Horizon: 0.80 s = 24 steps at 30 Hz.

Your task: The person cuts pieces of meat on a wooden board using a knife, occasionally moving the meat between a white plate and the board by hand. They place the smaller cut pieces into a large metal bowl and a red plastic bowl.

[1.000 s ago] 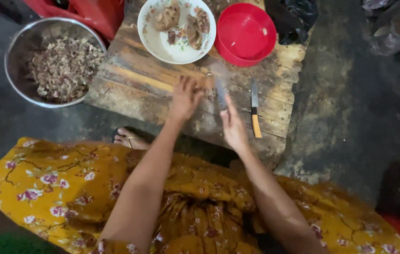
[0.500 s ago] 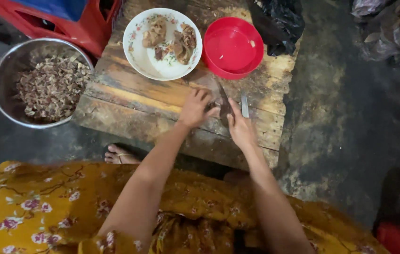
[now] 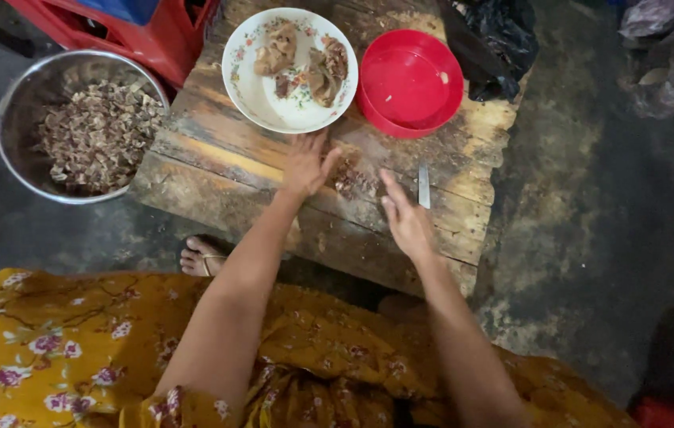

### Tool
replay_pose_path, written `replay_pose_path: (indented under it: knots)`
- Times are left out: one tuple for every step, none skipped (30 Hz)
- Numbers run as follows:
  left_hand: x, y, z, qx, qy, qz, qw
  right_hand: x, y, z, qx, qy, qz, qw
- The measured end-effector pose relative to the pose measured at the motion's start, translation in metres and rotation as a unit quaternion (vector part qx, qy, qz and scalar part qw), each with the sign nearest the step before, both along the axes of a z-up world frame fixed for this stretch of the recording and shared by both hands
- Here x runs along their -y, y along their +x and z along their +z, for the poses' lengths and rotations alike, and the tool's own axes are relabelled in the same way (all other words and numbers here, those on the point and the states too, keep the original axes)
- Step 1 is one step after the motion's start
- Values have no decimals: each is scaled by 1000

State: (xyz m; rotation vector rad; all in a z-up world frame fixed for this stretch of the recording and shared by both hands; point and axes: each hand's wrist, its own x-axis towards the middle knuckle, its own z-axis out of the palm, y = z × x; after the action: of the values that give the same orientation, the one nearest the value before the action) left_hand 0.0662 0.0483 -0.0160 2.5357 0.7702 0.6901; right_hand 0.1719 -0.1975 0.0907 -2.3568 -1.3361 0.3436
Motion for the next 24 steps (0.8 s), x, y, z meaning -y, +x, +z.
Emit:
replay_pose_path:
  knots:
    - [9, 5, 12, 3, -1, -1, 1000, 5, 0, 3, 3, -1, -1, 1000]
    - [17, 9, 24, -11, -65, -47, 997, 11, 0, 6, -40, 4, -78, 996]
    - [25, 13, 38, -25, -127, -94, 987, 15, 0, 9, -83, 10, -153, 985]
    - [37, 18, 38, -23, -126, -94, 987, 21, 2, 7, -81, 10, -153, 985]
    - [48, 22, 38, 59, -76, -142, 985, 26, 3, 4, -85, 62, -158, 982]
    - [59, 25, 38, 139, -24, -188, 972, 31, 5, 1, -90, 114, -162, 976]
    - [66, 28, 36, 143, -22, -187, 972, 33, 5, 3, -87, 116, -160, 976]
    - [73, 31, 34, 50, 22, -227, 972, 36, 5, 5, -81, 103, -175, 976]
    - [83, 33, 32, -44, 62, -261, 962, 41, 4, 7, -75, 86, -189, 975]
    - [84, 36, 15, -42, 60, -259, 963, 43, 5, 8, -73, 84, -187, 976]
    - [83, 37, -1, -31, 87, -268, 959, 42, 4, 7, -49, 90, -181, 978]
    - [81, 38, -18, -20, 113, -277, 954, 41, 4, 7, -25, 96, -174, 980]
    - [73, 34, -24, -21, 113, -272, 955, 38, 1, 12, -26, 97, -169, 981]
    - [65, 29, -30, -54, 122, -288, 948, 35, -1, 18, -40, 98, -175, 979]
    - [55, 25, -36, -87, 133, -305, 939, 31, -3, 23, -55, 102, -183, 976]
    - [40, 14, -38, -88, 135, -302, 940, 26, -3, 24, -56, 104, -179, 977]
    - [26, 2, -41, -37, 112, -311, 943, 23, -4, 25, -76, 110, -183, 974]
    - [12, -10, -43, 14, 89, -320, 943, 19, -5, 26, -96, 116, -186, 971]
    - [-7, -27, -47, 13, 89, -323, 942, 15, -4, 22, -96, 117, -189, 970]
    - [-27, -43, -51, -14, 53, -303, 951, 12, -3, 17, -64, 192, -115, 973]
    - [-45, -56, -55, -40, 16, -286, 957, 11, -1, 12, -30, 262, -41, 964]
    - [-61, -82, -52, -40, 16, -293, 955, 7, -3, 8, -28, 261, -47, 964]
    - [-80, -105, -48, -64, 1, -255, 965, 2, -4, 4, -70, 211, -103, 970]
    - [-101, -126, -44, -89, -14, -218, 972, -4, -4, 0, -113, 159, -156, 968]
